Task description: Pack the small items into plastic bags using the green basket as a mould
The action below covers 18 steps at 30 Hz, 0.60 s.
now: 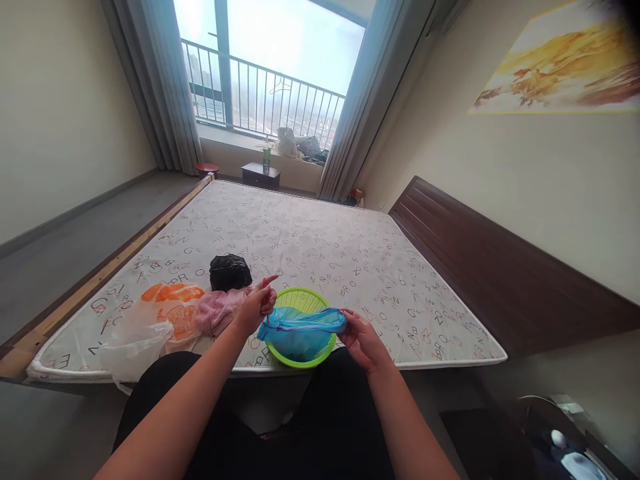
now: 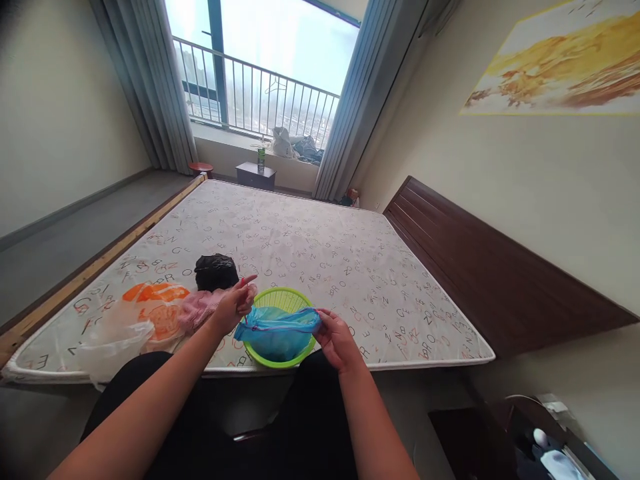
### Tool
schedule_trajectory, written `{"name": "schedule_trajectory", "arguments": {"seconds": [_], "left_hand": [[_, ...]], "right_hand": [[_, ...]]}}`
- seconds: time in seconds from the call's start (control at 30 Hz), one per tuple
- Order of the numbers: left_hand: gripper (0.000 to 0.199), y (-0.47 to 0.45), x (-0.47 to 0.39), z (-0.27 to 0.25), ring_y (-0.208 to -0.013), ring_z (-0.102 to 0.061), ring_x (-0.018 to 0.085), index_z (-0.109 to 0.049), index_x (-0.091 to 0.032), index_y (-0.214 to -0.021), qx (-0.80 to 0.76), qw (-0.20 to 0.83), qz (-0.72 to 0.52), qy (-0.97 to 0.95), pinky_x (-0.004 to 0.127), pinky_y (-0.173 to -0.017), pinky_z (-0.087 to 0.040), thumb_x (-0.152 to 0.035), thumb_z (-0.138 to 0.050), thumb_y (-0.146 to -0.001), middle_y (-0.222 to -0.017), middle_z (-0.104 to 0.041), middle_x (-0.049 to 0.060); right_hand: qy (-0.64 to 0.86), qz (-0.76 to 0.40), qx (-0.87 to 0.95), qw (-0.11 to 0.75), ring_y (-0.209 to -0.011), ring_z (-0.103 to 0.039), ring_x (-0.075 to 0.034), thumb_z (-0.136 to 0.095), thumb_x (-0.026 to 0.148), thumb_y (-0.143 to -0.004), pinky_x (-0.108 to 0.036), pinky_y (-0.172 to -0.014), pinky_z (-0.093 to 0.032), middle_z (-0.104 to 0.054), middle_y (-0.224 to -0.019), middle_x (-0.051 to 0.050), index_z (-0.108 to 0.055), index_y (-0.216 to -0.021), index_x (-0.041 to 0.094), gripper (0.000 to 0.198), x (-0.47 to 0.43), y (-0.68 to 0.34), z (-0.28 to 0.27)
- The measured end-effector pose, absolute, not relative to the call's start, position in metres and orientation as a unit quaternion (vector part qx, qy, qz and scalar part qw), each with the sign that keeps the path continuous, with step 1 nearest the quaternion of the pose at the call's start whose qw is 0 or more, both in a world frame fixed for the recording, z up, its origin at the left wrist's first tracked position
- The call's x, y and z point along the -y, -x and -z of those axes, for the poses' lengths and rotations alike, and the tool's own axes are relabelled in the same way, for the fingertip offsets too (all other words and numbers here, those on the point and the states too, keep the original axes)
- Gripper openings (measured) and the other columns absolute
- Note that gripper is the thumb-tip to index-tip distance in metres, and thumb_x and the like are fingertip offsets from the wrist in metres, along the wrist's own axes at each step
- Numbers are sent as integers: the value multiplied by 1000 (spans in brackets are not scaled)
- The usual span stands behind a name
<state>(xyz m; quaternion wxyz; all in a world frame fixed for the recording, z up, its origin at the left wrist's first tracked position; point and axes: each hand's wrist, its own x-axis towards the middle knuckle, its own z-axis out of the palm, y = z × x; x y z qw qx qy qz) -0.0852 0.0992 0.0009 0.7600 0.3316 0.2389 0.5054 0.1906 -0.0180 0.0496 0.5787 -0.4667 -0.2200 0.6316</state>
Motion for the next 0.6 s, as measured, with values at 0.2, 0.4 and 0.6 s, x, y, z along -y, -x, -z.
{"name": "schedule_trajectory", "arguments": {"seconds": [0.2, 0.4, 0.6], "left_hand": [[45, 96, -104, -10, -38, -26, 4, -59, -21, -130, -231, 749, -557, -274, 12, -36, -19, -24, -65, -85, -57, -43, -9], [38, 114, -117, -6, -37, -26, 4, -62, -20, -123, -237, 719, -613, -227, 13, -36, -20, -21, -64, -86, -55, -41, -10], [39, 119, -115, -9, -37, -25, 4, -62, -19, -126, -246, 714, -610, -240, 13, -36, -20, -21, -64, -86, -54, -41, -10]], "right_hand": [[495, -664, 359, 430, -62, -55, -11, -86, 42, -72, -24, -60, -43, -62, -72, 2, -66, -81, 18, 32, 32, -191, -59], [553, -601, 499, 289, -67, -61, -15, -79, 38, -75, -28, -67, -46, -62, -70, 4, -65, -96, 21, 30, 37, -199, -64], [644, -470, 530, 288, -55, -49, -11, -77, 28, -73, -25, -55, -35, -52, -60, 8, -64, -92, 21, 23, 33, -210, -51]]}}
